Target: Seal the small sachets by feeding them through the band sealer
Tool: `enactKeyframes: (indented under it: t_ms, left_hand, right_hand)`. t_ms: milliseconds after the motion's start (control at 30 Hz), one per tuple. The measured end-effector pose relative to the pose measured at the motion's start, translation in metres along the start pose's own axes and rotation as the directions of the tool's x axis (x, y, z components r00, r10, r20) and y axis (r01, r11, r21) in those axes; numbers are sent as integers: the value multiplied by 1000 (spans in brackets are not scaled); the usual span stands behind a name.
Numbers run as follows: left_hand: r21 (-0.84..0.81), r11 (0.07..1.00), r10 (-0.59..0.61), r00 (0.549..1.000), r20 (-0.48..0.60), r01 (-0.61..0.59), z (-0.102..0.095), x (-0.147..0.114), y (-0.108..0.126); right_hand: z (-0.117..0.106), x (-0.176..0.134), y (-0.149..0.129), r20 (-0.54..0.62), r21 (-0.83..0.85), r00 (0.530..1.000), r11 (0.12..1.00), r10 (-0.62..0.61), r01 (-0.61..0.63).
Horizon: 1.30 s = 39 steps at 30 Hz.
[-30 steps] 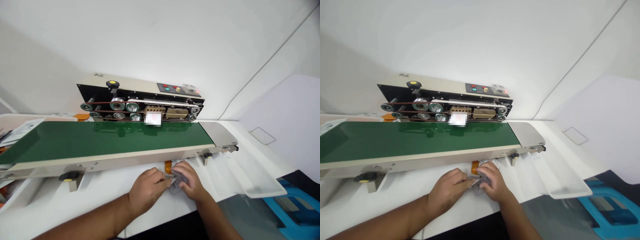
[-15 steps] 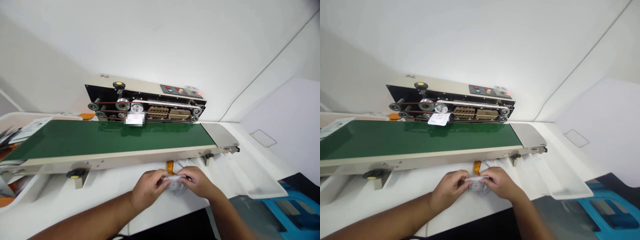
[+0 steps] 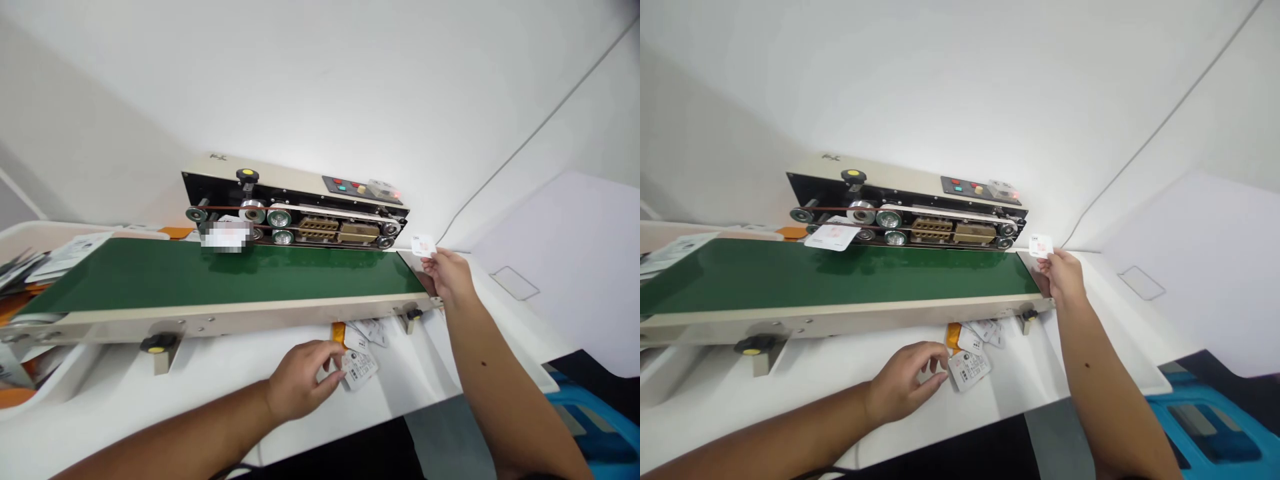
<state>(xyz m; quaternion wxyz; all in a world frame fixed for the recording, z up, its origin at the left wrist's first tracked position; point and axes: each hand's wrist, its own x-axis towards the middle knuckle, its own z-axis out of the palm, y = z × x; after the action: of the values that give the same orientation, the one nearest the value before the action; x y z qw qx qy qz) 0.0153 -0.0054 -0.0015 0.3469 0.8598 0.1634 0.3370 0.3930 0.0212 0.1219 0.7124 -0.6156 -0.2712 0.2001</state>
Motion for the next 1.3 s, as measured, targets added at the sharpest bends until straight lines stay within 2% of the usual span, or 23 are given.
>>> enactKeyframes:
  t_ms: [133,300,467,533,600,667,733,767,800,867,900,933,967,1033,1100,1200,1300]
  left_hand:
    - [18,996,87,996,18,-87,-1,1,2]
    - [40,992,124,992,6,-124,-1,2,3]
    - [75,987,141,990,18,-142,0,2,1]
    - [91,986,137,990,24,-139,1,2,0]
    - [120,986,113,992,54,-119,2,3,-2]
    - [159,984,68,991,115,-86,4,3,-6]
    - [202,978,14,981,194,-54,6,2,-12]
    - [225,973,-9,972,233,-45,7,2,-15]
    - [247,968,-28,962,270,-42,8,1,-18]
    - [283,958,-52,940,336,-48,9,-1,-22]
    - [293,955,-60,932,357,-51,9,-2,-23]
    - [301,952,-66,927,369,-52,10,-2,-23]
    - [307,951,-72,926,372,-49,10,-2,-23]
    - [317,947,-82,929,361,-40,9,-2,-21]
    - [327,944,-90,929,359,-36,8,0,-19]
    - [339,940,-107,923,369,-26,8,2,-17]
    - [337,941,-115,926,360,-15,7,3,-16]
  right_hand:
    - [13,1,5,66,-38,997,999,40,-38]
    - [40,-6,7,169,-92,984,995,57,-42]
    - [51,-11,7,185,-146,982,989,29,-2]
    - [48,-19,7,137,-182,990,982,-32,57]
    - [41,-37,10,49,-275,980,941,-192,198]
    - [32,-65,18,-12,-391,910,840,-415,377]
    - [22,-100,32,45,-435,803,712,-594,551]
    - [18,-118,41,150,-415,737,634,-659,652]
    - [14,-135,50,315,-364,647,541,-694,758]
    - [8,-161,69,654,-208,439,411,-616,888]
    - [7,-171,77,760,-154,363,393,-539,907]
    - [6,-177,86,819,-147,338,400,-463,905]
    - [6,-182,94,840,-184,362,415,-404,891]
    - [6,-185,109,819,-322,477,432,-320,843]
    - [7,-184,120,791,-427,559,430,-248,795]
    - [10,-182,126,783,-462,593,463,-189,757]
    - [13,-182,123,769,-465,609,484,-195,742]
